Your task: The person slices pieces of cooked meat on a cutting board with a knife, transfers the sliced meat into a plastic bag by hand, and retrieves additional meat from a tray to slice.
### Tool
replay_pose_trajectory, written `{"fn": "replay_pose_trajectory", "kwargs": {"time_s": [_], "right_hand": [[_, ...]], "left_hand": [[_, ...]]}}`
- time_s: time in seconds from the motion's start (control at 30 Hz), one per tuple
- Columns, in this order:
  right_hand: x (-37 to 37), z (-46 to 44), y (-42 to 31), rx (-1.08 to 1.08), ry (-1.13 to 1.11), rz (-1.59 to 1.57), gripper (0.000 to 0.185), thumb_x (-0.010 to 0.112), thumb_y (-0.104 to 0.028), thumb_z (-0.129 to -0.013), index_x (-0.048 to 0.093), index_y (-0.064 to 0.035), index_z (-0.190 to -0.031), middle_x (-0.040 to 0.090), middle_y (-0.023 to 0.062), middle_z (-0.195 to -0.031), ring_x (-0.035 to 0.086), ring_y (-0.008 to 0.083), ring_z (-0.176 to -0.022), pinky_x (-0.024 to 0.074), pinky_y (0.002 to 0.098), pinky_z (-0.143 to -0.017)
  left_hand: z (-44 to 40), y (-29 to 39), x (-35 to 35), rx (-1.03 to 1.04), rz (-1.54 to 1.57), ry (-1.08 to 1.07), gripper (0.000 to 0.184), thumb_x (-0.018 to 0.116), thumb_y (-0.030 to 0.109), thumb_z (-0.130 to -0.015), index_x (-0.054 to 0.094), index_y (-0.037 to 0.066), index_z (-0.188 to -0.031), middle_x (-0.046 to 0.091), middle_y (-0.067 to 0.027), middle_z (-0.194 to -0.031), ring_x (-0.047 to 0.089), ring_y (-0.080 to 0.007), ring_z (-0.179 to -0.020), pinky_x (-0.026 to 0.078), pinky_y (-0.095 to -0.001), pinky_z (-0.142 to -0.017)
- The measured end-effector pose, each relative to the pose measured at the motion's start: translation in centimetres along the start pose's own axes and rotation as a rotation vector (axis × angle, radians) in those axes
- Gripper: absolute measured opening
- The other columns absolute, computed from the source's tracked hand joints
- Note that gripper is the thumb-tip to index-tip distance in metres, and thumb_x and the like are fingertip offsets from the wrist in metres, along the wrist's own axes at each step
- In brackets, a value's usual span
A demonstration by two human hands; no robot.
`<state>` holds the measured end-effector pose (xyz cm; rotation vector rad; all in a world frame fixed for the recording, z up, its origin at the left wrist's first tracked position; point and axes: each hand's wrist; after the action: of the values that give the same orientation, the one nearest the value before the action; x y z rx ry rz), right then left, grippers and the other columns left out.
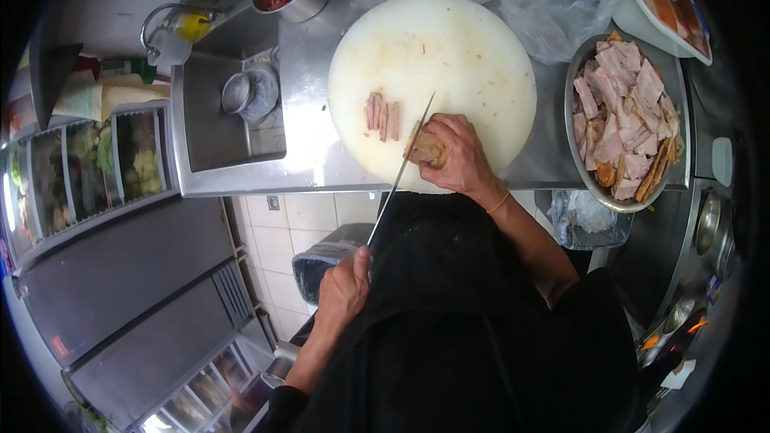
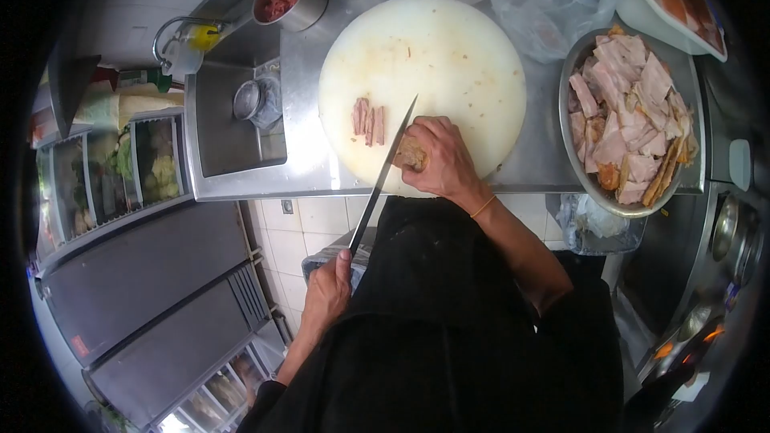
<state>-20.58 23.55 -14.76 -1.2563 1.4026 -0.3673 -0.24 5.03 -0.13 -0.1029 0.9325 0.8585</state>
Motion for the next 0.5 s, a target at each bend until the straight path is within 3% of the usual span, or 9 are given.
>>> {"fn": "replay_pose_trajectory", "kwargs": {"time_s": [0.03, 0.13, 0.27, 0.5], "right_hand": [[0.0, 0.0, 0.0, -0.001, 0.004, 0.000, 0.048, 0.078, -0.015, -0.066, 0.066, -0.0001, -0.110, 0.064, 0.0160, -0.118, 0.058, 0.0355, -0.113, 0.0469, 0.0441, -0.102], [0.0, 0.0, -0.2, 0.004, 0.009, -0.003, 0.049, 0.078, -0.015, -0.065, 0.066, 0.0002, -0.110, 0.064, 0.0162, -0.118, 0.058, 0.0352, -0.114, 0.0472, 0.0436, -0.101], [-0.1, -0.3, 0.1, 0.005, -0.012, -0.003, 0.048, 0.078, -0.015, -0.065, 0.066, -0.0001, -0.108, 0.065, 0.0163, -0.118, 0.059, 0.0350, -0.114, 0.0474, 0.0431, -0.101], [0.5, -0.1, 0.0, 0.014, -0.003, -0.003, 0.045, 0.077, -0.014, -0.063, 0.065, -0.0014, -0.104, 0.064, 0.0157, -0.112, 0.058, 0.0356, -0.110, 0.0471, 0.0438, -0.098]], "left_hand": [[0.2, -0.4, 0.2, 0.015, -0.009, 0.002, 0.066, 0.035, 0.047, -0.112, 0.067, -0.006, -0.089, 0.064, -0.0342, -0.079, 0.062, -0.0572, -0.085, 0.047, -0.0603, -0.075], [1.1, -1.1, 0.0, -0.053, -0.121, -0.031, 0.066, 0.036, 0.049, -0.110, 0.067, -0.003, -0.084, 0.067, -0.0379, -0.089, 0.063, -0.0589, -0.092, 0.049, -0.0639, -0.084], [1.7, -0.3, -0.4, -0.045, -0.122, -0.064, 0.065, 0.037, 0.047, -0.110, 0.069, -0.004, -0.087, 0.066, -0.0387, -0.087, 0.063, -0.0588, -0.092, 0.050, -0.0640, -0.085], [-6.4, 3.0, 1.7, 0.053, 0.007, -0.078, 0.070, 0.036, 0.051, -0.110, 0.072, -0.006, -0.091, 0.066, -0.0385, -0.091, 0.063, -0.0590, -0.093, 0.049, -0.0601, -0.087]]}}
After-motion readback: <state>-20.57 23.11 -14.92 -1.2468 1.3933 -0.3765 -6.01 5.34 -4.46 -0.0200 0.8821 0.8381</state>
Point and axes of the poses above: each hand's wrist, its own z-axis away from the middle knuckle, its own x-axis out of the palm, y = z × x
